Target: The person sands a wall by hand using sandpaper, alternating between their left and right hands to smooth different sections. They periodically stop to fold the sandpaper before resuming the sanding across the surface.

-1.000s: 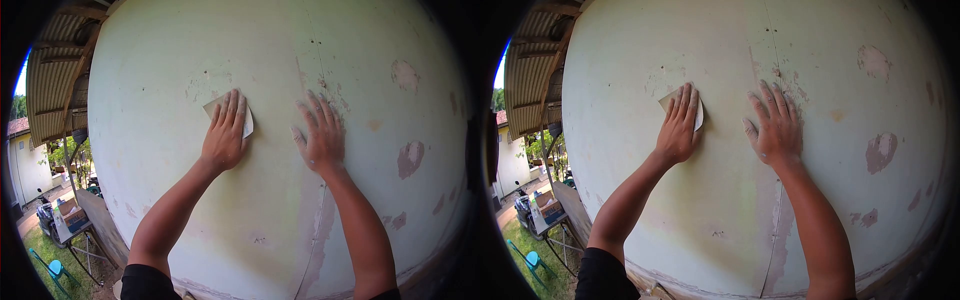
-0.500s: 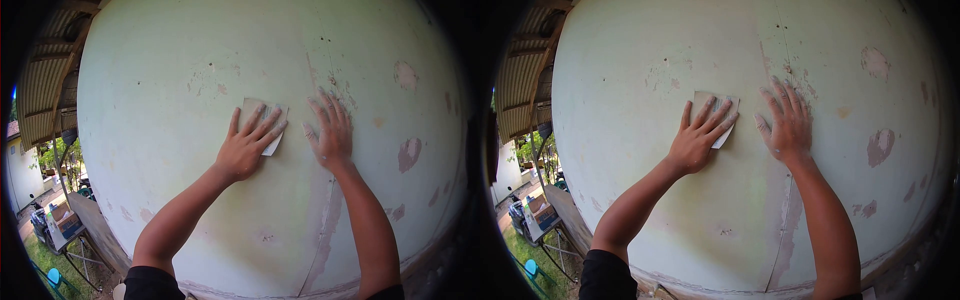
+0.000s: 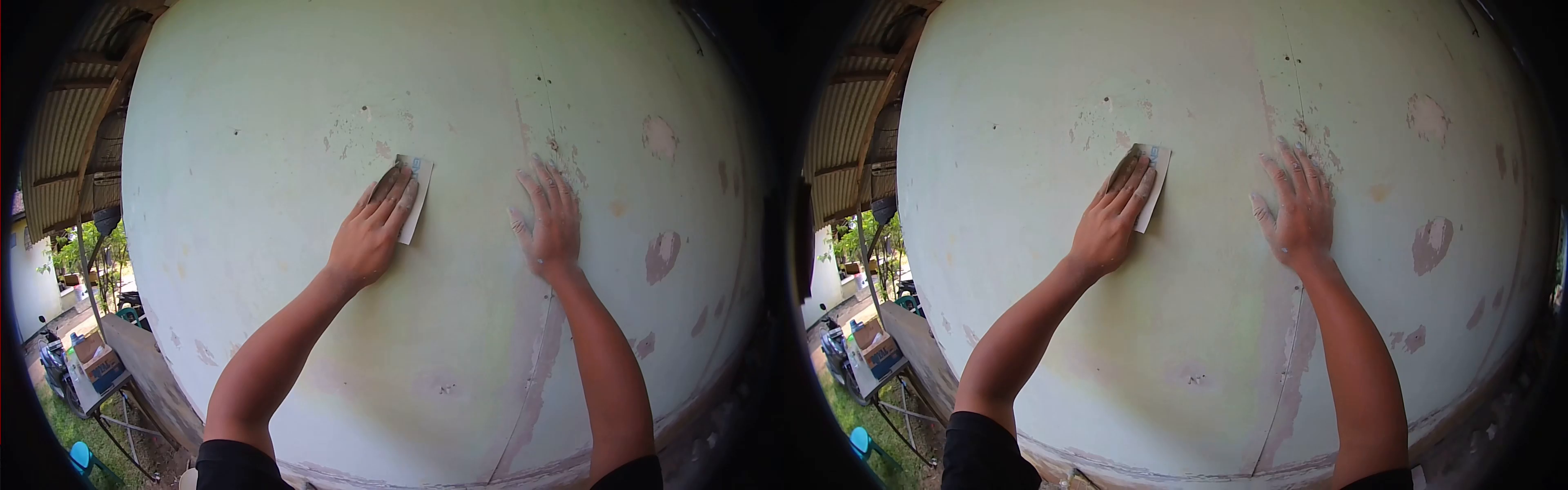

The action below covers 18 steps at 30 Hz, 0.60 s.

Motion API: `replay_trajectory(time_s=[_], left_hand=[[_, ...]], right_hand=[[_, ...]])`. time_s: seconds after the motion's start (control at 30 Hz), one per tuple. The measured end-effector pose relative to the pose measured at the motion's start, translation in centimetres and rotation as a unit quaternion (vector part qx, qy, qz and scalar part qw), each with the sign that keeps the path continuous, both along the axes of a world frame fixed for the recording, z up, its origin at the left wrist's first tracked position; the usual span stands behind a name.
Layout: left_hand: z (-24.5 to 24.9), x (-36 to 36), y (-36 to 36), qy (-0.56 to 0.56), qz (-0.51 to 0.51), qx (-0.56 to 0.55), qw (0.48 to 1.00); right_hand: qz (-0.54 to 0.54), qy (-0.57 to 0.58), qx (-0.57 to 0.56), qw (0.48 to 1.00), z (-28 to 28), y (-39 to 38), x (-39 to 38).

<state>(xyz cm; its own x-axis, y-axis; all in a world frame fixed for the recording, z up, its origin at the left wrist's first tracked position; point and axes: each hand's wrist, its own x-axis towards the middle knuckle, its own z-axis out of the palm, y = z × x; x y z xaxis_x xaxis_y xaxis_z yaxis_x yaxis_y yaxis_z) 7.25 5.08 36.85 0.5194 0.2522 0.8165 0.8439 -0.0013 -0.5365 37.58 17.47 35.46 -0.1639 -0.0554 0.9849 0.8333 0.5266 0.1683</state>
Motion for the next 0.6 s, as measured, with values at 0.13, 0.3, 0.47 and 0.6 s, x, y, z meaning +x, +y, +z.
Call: replay_trajectory(time_s=[0.13, 0.3, 0.47, 0.6], left_hand=[[1.7, -2.2, -1.0, -0.062, 0.036, -0.003, 0.997], [1.4, -3.2, 1.0, -0.163, -0.037, 0.100, 0.981], [-2.3, 2.1, 0.1, 0.025, -0.007, -0.082, 0.996], [1.0, -4.9, -1.5, -0.154, 0.031, 0.046, 0.987]], right_hand=[[-0.001, 0.005, 0.001, 1.000, 0.1, 0.0, -0.1], [0.009, 0.007, -0.005, 1.000, 0.1, 0.0, 0.0], [0.005, 0.010, -0.002, 1.000, 0.1, -0.3, -0.1], [-0.010, 0.017, -0.008, 1.000, 0.2, -0.1, -0.1]])
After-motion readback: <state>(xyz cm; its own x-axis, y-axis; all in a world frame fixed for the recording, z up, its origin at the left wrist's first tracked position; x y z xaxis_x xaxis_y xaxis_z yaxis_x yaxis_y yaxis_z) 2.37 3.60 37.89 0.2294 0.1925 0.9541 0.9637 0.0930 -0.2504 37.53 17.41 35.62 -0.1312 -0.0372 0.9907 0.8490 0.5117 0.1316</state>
